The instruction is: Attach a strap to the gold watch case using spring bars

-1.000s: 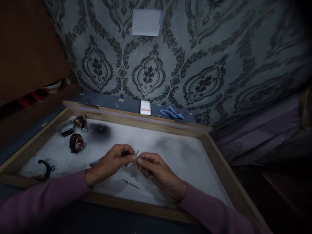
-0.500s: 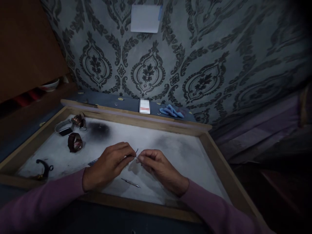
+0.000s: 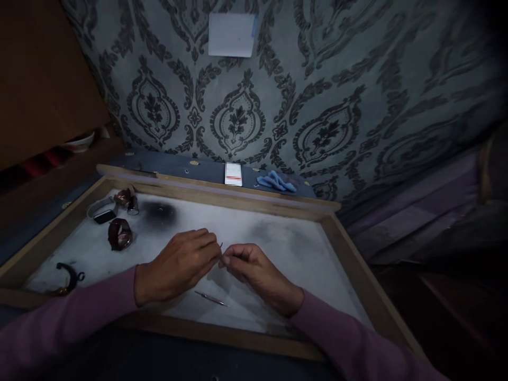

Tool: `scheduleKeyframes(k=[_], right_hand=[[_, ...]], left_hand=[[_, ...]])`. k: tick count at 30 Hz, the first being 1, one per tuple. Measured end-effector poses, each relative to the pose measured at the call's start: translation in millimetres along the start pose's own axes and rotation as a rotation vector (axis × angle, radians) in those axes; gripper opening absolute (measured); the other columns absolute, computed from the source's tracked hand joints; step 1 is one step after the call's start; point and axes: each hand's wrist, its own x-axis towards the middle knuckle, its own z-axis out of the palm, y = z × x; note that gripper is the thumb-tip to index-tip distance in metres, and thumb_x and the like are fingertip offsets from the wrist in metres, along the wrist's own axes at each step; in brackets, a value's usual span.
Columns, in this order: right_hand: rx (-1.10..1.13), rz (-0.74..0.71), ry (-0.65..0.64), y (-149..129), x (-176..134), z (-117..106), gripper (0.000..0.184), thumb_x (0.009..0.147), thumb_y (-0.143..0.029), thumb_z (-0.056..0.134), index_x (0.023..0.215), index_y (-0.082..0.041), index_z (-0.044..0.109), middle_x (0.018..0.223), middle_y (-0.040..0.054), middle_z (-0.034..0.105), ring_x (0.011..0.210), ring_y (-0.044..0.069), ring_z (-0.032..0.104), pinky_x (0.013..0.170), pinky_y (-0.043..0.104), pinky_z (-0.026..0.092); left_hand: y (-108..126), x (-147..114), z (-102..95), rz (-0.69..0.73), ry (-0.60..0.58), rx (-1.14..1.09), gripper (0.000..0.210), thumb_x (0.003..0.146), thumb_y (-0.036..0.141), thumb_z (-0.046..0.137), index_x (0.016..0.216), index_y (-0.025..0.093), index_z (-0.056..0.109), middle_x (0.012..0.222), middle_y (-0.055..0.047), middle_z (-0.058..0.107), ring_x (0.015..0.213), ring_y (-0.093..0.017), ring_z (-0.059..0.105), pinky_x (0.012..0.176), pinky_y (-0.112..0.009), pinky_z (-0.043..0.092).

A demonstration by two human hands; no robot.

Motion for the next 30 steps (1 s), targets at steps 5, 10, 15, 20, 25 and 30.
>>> scheduleKeyframes(k=[5,10,15,20,25,30], right_hand=[[-0.019,-0.004,0.027,-1.8,0.2,-1.5,0.025,0.073,-0.037,0.072,0.066,-0.015,0.063,0.053,-0.0063,0.044,0.047,0.006,0.026,0.046,0.024,0.013],[0.054,-0.012,0.068,-3.7,2.2,-5.6,0.031,0.073,-0.044,0.073,0.067,-0.014,0.064,0.051,-0.0069,0.041,0.046,0.006,0.027,0.045,0.023,0.015],[0.323,0.004,0.217,-7.2,3.6,-14.1,0.032,0.069,-0.039,0.078,0.086,-0.014,0.068,0.077,0.0025,0.063,0.068,0.011,0.055,0.054,0.021,0.036],[0.359,-0.067,0.144,-14.6,-2.7,-13.8,0.044,0.067,-0.025,0.082,0.105,-0.020,0.060,0.095,0.0035,0.067,0.091,0.016,0.065,0.085,0.030,0.046],[0.236,-0.200,0.066,-23.4,-7.1,-6.8,0.038,0.074,-0.033,0.079,0.104,-0.022,0.058,0.100,0.0048,0.068,0.092,0.018,0.067,0.088,0.037,0.049],[0.195,-0.225,0.099,-27.2,-1.7,-6.0,0.026,0.072,-0.032,0.081,0.087,-0.019,0.064,0.096,0.0033,0.069,0.092,0.015,0.066,0.085,0.028,0.052]], left_hand=[[-2.2,9.4,-6.4,-0.013,-0.106,-0.060,0.020,0.094,0.018,0.042,0.083,0.016,0.058,0.081,-0.004,0.061,0.073,-0.017,0.053,0.064,-0.028,0.038],[-2.0,19.2,-9.7,-0.147,-0.089,-0.191,0.017,0.091,0.017,0.045,0.078,0.016,0.057,0.078,-0.002,0.059,0.070,-0.015,0.052,0.063,-0.027,0.037],[-1.9,28.8,-9.6,-0.451,0.041,-0.662,0.013,0.084,0.022,0.052,0.077,0.016,0.060,0.071,0.000,0.059,0.065,-0.013,0.052,0.059,-0.024,0.037],[-4.8,35.7,-3.8,-0.577,0.118,-1.026,0.017,0.079,0.031,0.058,0.074,0.015,0.061,0.067,0.001,0.059,0.063,-0.013,0.051,0.059,-0.024,0.038],[-1.9,37.2,-6.6,-0.567,0.192,-1.121,0.018,0.078,0.033,0.061,0.074,0.015,0.061,0.073,-0.001,0.062,0.072,-0.016,0.057,0.068,-0.027,0.042],[0.2,34.4,-13.1,-0.575,0.194,-1.014,0.018,0.078,0.033,0.059,0.078,0.015,0.063,0.076,-0.001,0.061,0.068,-0.014,0.053,0.060,-0.024,0.038]])
